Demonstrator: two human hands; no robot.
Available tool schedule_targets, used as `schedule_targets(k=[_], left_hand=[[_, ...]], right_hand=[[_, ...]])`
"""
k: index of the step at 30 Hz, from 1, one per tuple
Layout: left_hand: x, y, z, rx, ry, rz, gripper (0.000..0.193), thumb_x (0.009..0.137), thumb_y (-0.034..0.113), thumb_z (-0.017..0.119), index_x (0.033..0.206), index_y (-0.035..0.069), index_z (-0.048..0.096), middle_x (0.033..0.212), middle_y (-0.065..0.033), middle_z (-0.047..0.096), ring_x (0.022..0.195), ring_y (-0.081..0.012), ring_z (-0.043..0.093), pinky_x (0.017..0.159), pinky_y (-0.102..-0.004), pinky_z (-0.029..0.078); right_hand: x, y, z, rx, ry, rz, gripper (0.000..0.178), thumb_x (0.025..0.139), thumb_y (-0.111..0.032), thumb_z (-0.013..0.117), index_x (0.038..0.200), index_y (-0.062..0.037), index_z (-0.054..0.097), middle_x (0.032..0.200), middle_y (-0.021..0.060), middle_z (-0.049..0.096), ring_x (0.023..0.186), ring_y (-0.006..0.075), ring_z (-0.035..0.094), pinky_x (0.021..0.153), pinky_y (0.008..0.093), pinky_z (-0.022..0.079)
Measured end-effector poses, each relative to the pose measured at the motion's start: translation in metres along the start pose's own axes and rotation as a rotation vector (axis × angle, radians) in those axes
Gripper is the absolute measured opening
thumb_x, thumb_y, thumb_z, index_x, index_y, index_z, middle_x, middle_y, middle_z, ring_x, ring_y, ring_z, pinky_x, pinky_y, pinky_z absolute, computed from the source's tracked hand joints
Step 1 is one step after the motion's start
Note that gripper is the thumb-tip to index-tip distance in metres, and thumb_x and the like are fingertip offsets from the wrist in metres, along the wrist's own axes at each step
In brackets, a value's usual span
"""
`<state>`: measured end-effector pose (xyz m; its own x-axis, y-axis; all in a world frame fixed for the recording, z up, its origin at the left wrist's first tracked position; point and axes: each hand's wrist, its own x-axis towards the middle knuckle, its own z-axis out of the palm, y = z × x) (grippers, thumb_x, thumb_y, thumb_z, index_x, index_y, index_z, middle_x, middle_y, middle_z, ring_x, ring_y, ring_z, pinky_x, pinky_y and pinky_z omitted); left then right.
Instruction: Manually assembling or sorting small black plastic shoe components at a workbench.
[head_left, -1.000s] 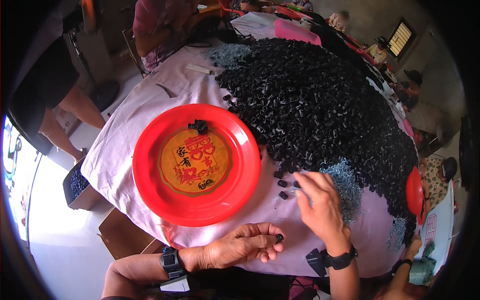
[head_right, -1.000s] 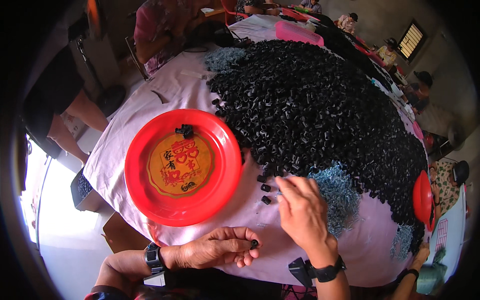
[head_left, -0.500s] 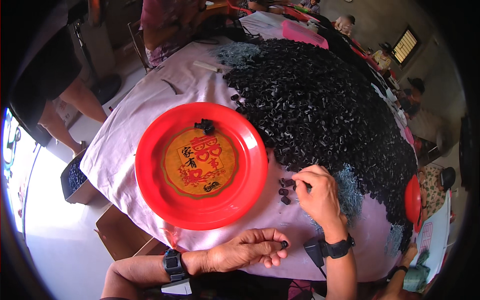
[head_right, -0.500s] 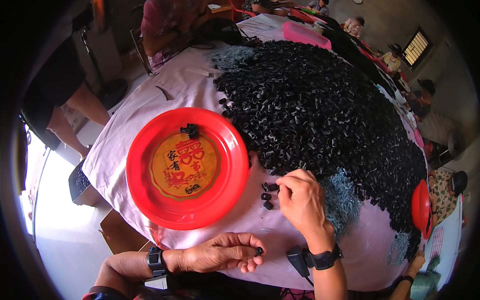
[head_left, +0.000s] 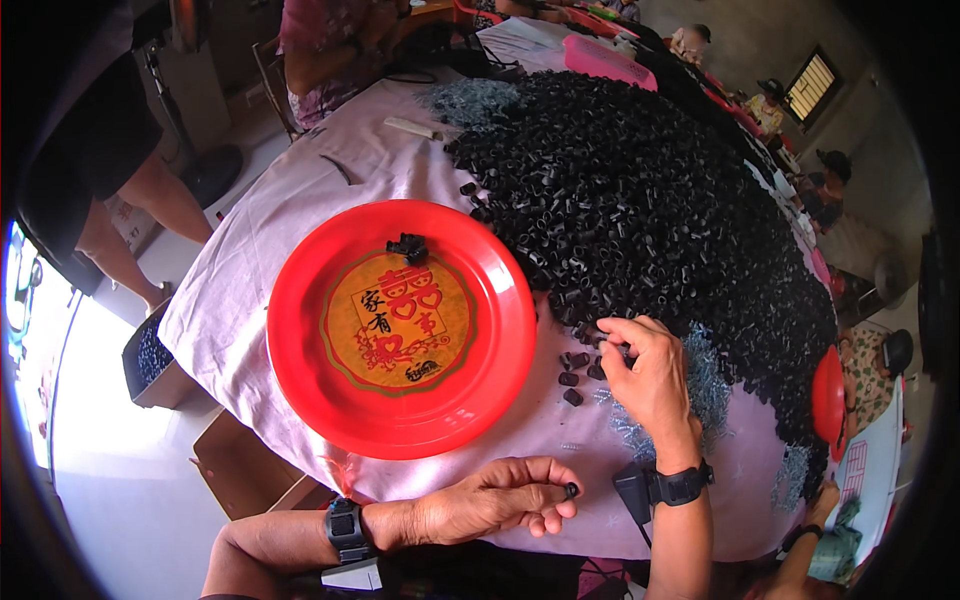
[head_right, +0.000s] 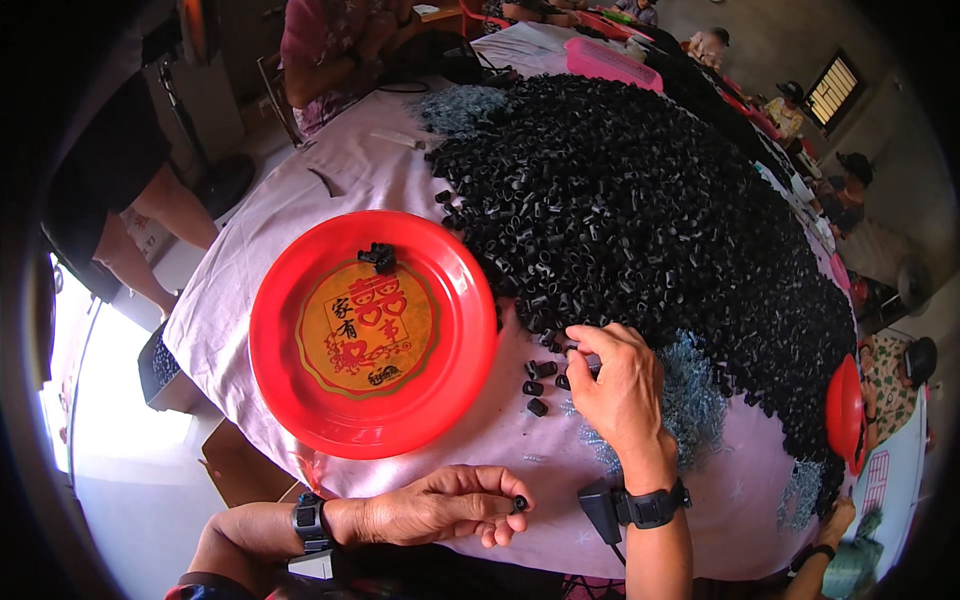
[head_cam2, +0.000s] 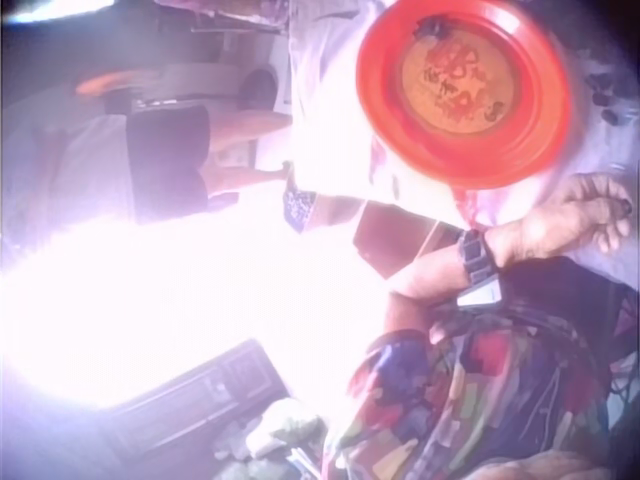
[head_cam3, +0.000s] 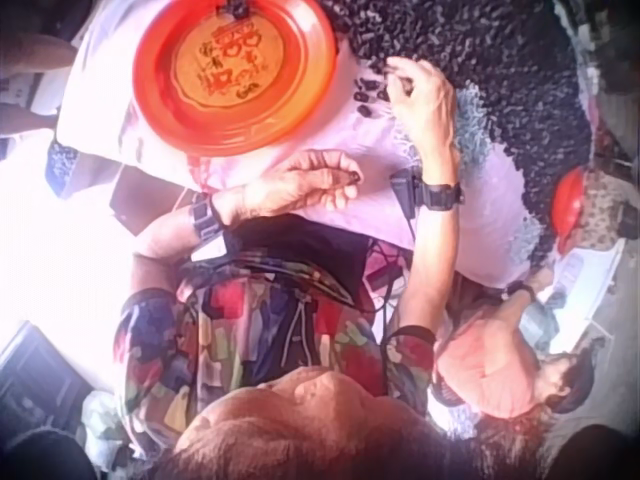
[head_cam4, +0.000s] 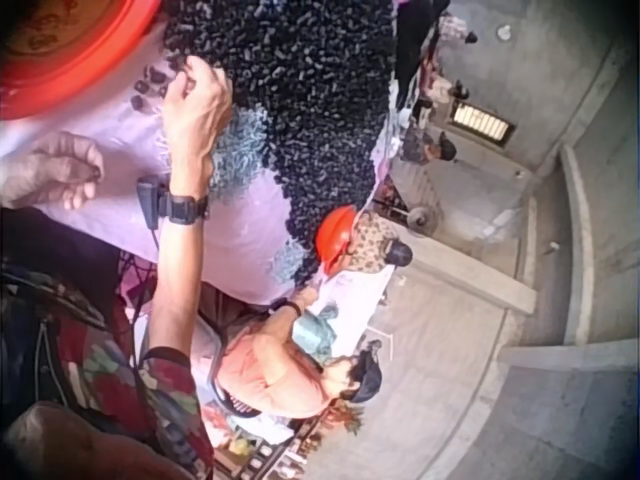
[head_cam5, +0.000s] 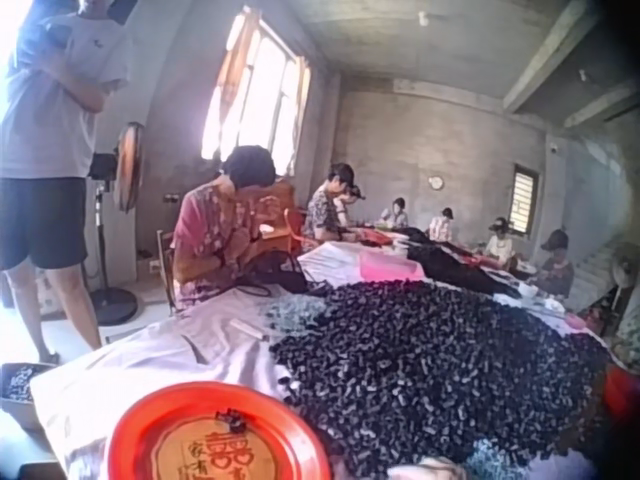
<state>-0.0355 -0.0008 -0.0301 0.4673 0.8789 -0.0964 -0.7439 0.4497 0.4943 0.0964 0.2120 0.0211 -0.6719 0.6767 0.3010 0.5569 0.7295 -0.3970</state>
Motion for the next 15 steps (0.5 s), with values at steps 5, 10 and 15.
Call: schedule_targets(k=[5,10,15], left_hand=[[0.0,0.001,0.002,0.008,0.009,-0.015,0.026,0.109,0.014,0.055,0.132,0.004,0.055,0.114,-0.0034,0.065,0.093,-0.0084,0.062,0.084,-0.0227,0.051],[0.0,-0.003,0.0,-0.005,-0.018,0.03,0.026,0.109,0.017,0.055,0.133,0.005,0.055,0.115,-0.0029,0.064,0.095,-0.0084,0.061,0.086,-0.0231,0.051],[-0.002,0.001,0.001,0.059,0.002,0.036,0.027,0.11,0.018,0.056,0.134,0.007,0.056,0.117,-0.002,0.064,0.097,-0.0083,0.061,0.087,-0.0243,0.051]], right_hand=[[0.006,-0.006,0.005,-0.019,-0.043,-0.077,0.016,0.081,-0.012,0.079,0.097,-0.0086,0.079,0.095,0.0086,0.07,0.092,0.0299,0.068,0.081,0.0415,0.055],[0.003,-0.006,0.005,-0.055,0.047,-0.167,0.018,0.08,-0.012,0.082,0.096,-0.006,0.078,0.094,0.0085,0.07,0.09,0.0284,0.067,0.08,0.0405,0.055],[-0.032,-0.038,-0.032,0.325,-0.05,0.021,0.018,0.08,-0.006,0.085,0.096,-0.0037,0.077,0.091,0.0066,0.073,0.066,0.0134,0.061,0.059,0.0284,0.05]])
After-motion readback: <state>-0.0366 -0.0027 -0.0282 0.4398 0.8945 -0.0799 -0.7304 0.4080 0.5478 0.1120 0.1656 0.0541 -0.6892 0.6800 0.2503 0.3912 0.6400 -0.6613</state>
